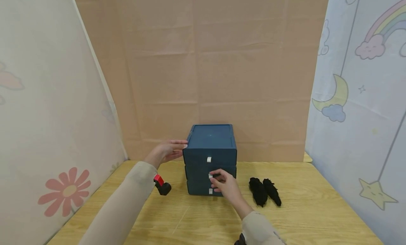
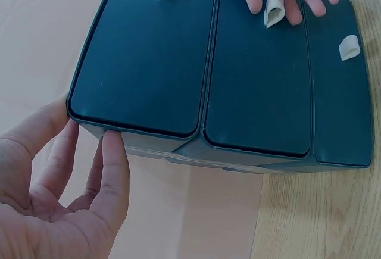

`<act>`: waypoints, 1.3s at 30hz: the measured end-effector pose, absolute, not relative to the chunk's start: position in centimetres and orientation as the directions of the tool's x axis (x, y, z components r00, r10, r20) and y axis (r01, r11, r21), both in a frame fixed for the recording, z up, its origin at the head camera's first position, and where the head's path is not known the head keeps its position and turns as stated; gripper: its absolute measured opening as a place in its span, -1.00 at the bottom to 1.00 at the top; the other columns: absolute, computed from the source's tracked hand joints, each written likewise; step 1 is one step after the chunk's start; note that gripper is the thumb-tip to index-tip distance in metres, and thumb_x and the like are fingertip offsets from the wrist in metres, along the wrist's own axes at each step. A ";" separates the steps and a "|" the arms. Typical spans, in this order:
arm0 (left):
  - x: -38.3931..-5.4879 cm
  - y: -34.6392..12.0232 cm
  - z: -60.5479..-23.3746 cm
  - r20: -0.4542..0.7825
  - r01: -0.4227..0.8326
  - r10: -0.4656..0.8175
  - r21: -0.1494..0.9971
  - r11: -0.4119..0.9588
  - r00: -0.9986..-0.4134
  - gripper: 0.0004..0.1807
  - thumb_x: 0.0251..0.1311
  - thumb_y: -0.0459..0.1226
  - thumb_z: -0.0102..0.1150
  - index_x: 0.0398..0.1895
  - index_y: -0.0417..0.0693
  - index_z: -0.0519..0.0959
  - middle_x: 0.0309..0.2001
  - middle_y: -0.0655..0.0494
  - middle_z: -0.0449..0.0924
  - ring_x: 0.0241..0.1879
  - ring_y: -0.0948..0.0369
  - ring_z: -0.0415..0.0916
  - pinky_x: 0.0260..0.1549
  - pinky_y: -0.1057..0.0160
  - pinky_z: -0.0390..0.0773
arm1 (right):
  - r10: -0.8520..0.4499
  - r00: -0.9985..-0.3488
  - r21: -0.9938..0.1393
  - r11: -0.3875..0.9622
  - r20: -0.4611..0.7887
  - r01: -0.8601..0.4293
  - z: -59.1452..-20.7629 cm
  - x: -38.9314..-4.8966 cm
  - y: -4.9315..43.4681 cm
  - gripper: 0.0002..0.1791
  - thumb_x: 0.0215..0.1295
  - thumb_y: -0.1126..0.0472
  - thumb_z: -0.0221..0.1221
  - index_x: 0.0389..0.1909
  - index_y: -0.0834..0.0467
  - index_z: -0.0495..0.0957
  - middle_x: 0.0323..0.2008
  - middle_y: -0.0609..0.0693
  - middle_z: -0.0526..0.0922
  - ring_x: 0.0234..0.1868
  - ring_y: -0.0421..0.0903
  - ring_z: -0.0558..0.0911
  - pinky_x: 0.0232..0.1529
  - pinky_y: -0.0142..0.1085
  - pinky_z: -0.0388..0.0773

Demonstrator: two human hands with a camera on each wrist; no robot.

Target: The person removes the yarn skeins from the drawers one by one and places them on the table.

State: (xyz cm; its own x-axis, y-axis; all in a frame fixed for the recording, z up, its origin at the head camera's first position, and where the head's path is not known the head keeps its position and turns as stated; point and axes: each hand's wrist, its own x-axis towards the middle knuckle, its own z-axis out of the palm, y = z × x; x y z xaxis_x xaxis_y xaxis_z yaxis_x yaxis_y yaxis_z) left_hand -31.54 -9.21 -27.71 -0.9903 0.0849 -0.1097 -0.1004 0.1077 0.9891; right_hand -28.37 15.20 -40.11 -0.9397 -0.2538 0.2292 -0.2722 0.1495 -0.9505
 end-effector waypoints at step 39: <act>-32.1 -8.9 -27.5 -0.147 -0.140 0.050 0.981 0.132 -0.988 -0.70 0.10 -0.21 0.26 -0.06 0.04 0.62 0.04 0.08 0.52 -0.09 0.16 0.54 0.03 0.16 0.48 | -0.219 -0.944 -0.959 0.088 0.246 -0.270 -40.7 -28.7 14.6 -0.70 0.24 0.35 0.14 -0.01 0.35 0.50 -0.22 0.30 0.60 -0.20 0.20 0.61 -0.19 -0.12 0.61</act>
